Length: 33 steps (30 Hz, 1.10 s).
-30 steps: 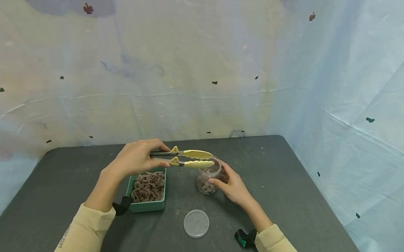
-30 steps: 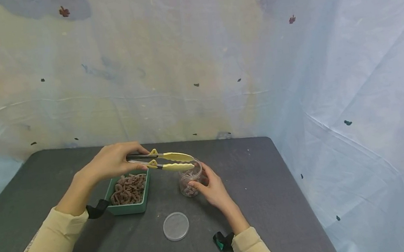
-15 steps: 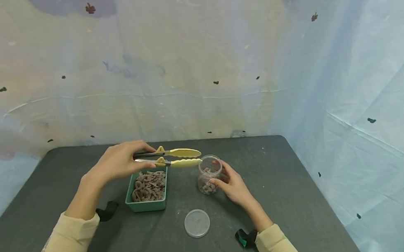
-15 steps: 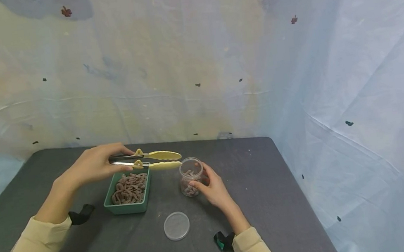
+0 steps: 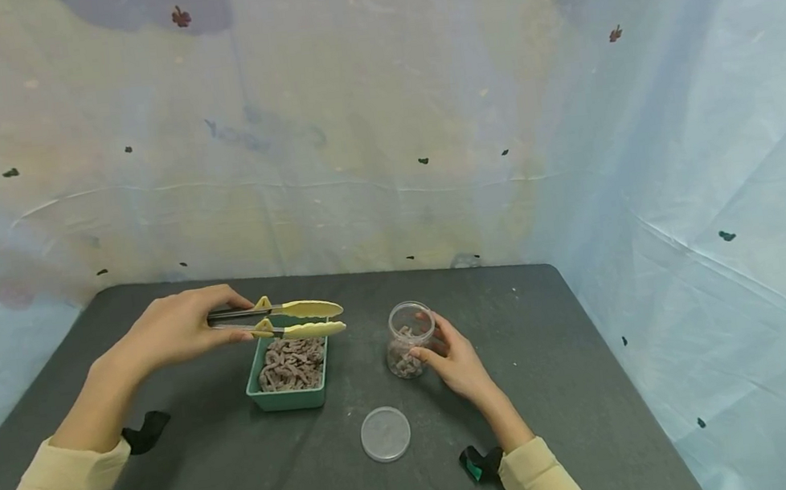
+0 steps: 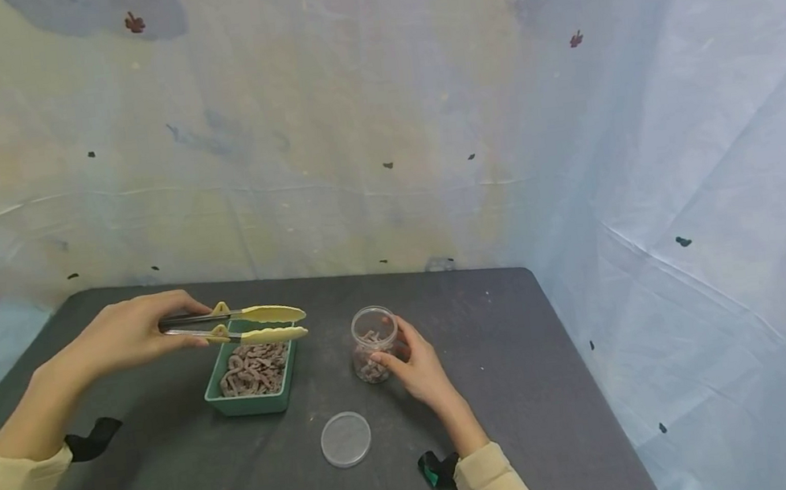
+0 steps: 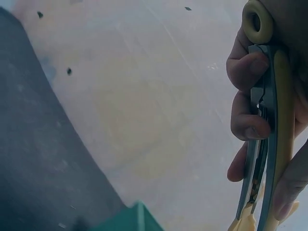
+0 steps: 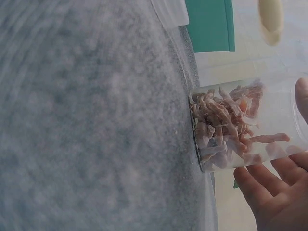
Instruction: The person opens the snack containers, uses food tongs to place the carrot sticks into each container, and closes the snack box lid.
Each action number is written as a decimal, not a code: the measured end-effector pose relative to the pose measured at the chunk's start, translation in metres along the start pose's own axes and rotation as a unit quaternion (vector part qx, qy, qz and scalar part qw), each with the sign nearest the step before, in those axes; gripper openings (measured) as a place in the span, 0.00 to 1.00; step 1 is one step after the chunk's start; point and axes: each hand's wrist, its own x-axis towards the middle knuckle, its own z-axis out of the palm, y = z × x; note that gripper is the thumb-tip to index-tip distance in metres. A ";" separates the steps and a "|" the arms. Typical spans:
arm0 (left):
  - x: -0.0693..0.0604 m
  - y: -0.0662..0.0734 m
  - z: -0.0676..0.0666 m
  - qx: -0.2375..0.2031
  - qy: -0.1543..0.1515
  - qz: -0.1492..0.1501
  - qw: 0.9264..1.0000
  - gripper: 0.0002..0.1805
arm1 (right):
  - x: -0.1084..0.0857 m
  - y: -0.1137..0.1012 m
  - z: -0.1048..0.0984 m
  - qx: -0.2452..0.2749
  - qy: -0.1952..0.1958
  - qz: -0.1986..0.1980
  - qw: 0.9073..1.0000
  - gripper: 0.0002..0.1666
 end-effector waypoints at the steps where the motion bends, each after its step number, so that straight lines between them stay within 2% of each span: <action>1: -0.002 -0.003 0.000 0.005 -0.002 -0.003 1.000 0.26 | 0.000 -0.002 0.000 0.000 -0.002 0.000 1.000 0.43; 9: -0.017 -0.020 -0.001 0.014 -0.017 -0.009 1.000 0.35 | -0.007 -0.034 -0.007 0.002 -0.033 -0.014 0.999 0.40; 16: -0.020 -0.026 0.004 0.020 -0.031 -0.001 0.999 0.31 | -0.009 -0.035 -0.007 0.001 -0.029 -0.007 1.000 0.40; 22: -0.016 -0.028 0.011 0.038 -0.029 0.028 0.998 0.30 | -0.009 -0.036 -0.007 0.005 -0.035 0.000 0.999 0.41; 29: -0.006 -0.025 0.013 0.054 -0.034 0.056 0.996 0.33 | -0.001 0.003 -0.001 0.005 -0.011 -0.007 1.000 0.42; 33: 0.002 -0.025 0.011 0.062 -0.047 0.061 0.995 0.32 | -0.001 0.002 -0.002 0.004 -0.011 -0.009 1.000 0.42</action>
